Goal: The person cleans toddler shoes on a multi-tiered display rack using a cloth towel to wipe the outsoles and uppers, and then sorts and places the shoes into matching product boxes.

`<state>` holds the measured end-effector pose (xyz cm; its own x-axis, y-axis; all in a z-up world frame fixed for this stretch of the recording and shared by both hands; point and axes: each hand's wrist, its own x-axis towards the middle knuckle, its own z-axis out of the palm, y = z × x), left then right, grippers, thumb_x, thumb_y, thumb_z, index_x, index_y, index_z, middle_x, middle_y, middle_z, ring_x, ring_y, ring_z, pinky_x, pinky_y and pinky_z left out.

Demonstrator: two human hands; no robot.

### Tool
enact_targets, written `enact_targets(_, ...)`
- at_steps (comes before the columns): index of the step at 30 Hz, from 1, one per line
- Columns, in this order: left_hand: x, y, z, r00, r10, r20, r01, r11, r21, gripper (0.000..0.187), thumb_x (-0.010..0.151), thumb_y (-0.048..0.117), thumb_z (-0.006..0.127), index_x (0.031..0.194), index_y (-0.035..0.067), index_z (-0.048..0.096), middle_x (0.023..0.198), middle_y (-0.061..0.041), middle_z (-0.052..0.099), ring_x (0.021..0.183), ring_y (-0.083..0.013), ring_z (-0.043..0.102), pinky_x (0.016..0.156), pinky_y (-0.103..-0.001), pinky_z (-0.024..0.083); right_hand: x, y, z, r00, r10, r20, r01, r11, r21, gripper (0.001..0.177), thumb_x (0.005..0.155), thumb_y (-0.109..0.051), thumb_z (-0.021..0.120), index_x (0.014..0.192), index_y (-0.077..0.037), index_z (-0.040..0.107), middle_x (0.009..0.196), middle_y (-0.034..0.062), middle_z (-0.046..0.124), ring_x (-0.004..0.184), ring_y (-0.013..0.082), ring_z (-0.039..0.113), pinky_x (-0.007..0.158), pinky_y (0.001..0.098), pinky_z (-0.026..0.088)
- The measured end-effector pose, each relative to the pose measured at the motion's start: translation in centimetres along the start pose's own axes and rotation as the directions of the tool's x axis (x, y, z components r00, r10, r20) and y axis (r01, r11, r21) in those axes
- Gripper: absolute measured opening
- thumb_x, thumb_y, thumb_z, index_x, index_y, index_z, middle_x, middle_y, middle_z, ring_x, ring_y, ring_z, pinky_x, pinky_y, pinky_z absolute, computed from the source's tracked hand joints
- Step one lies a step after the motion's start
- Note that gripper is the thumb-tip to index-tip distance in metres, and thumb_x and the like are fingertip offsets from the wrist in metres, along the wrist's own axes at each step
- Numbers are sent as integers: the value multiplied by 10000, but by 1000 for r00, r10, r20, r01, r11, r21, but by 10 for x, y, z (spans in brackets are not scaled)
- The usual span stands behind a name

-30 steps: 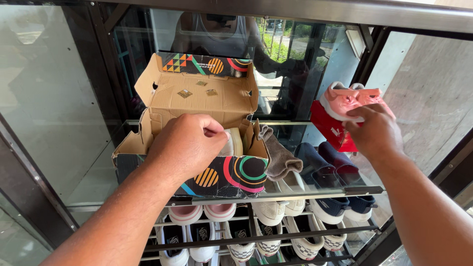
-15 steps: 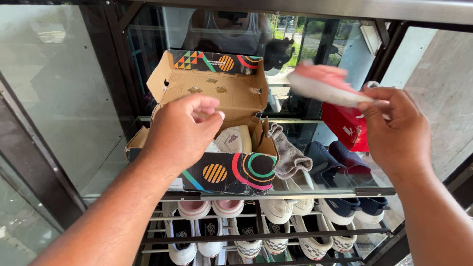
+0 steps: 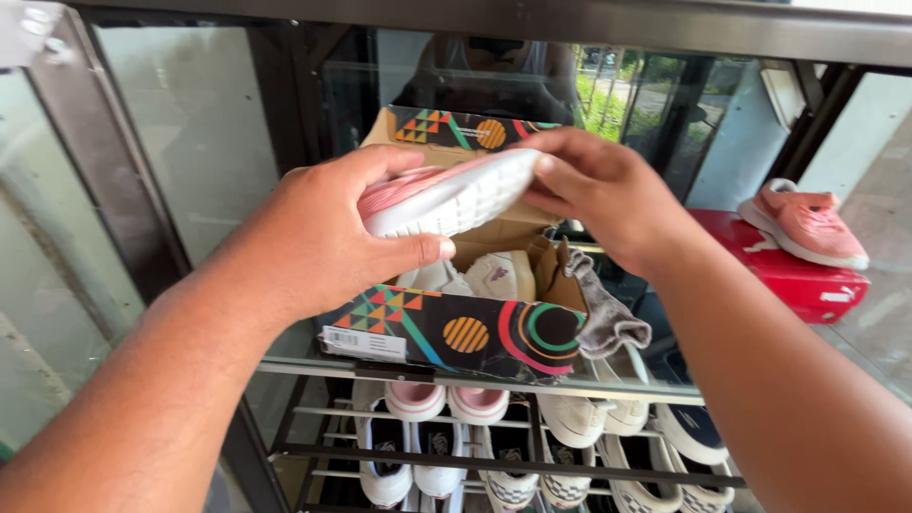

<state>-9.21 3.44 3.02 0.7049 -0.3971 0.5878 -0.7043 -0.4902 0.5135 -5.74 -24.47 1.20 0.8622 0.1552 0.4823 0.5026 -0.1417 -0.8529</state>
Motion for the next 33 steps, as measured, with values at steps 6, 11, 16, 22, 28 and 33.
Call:
enact_targets(6,-9,10,-5,922,-322,-217,369,899,234,488,729,363,802,1157,136,742,980,-148,768,884,-315,752,813,-412,574,30,0,49,996,78,48,-61,955,-291,467,923,-253,650,1342,-79,540,1268,37,661,1129,160,650,918,343,586)
enact_targets(11,-6,15,-2,829,-514,-218,558,786,268,431,745,383,739,1105,148,770,934,-149,783,860,-324,764,821,-431,589,12,2,78,945,85,317,186,656,-732,462,883,-380,734,1272,-142,658,1253,66,668,1105,204,675,960,333,520)
enact_targets(16,7,13,-1,813,-558,-167,569,698,435,425,785,414,741,1075,106,784,960,-171,770,894,-362,742,835,-470,576,4,3,84,903,316,291,51,593,-804,437,880,-449,647,1288,-295,676,1128,66,727,1033,235,697,940,364,519)
enact_targets(22,21,9,8,836,-522,-170,526,672,521,475,777,471,771,1073,100,773,1035,-161,755,969,-356,731,856,-459,574,6,13,77,899,245,362,142,619,-773,341,894,-437,624,1074,-201,793,1141,32,710,1084,232,669,959,367,494)
enact_targets(28,16,12,8,855,-493,-158,489,670,559,438,819,434,739,1122,120,778,1086,-160,754,1027,-356,718,902,-457,553,2,10,70,927,294,234,-9,640,-768,338,897,-407,604,1062,-186,799,1095,52,768,1010,227,716,916,358,547)
enact_targets(33,7,1,4,987,-127,-98,144,973,182,566,715,303,804,1237,120,683,1137,-135,746,1012,-275,735,862,-380,558,0,-9,40,894,442,-71,-438,896,71,646,896,-586,522,1338,-121,597,1192,93,720,1011,257,717,830,380,563)
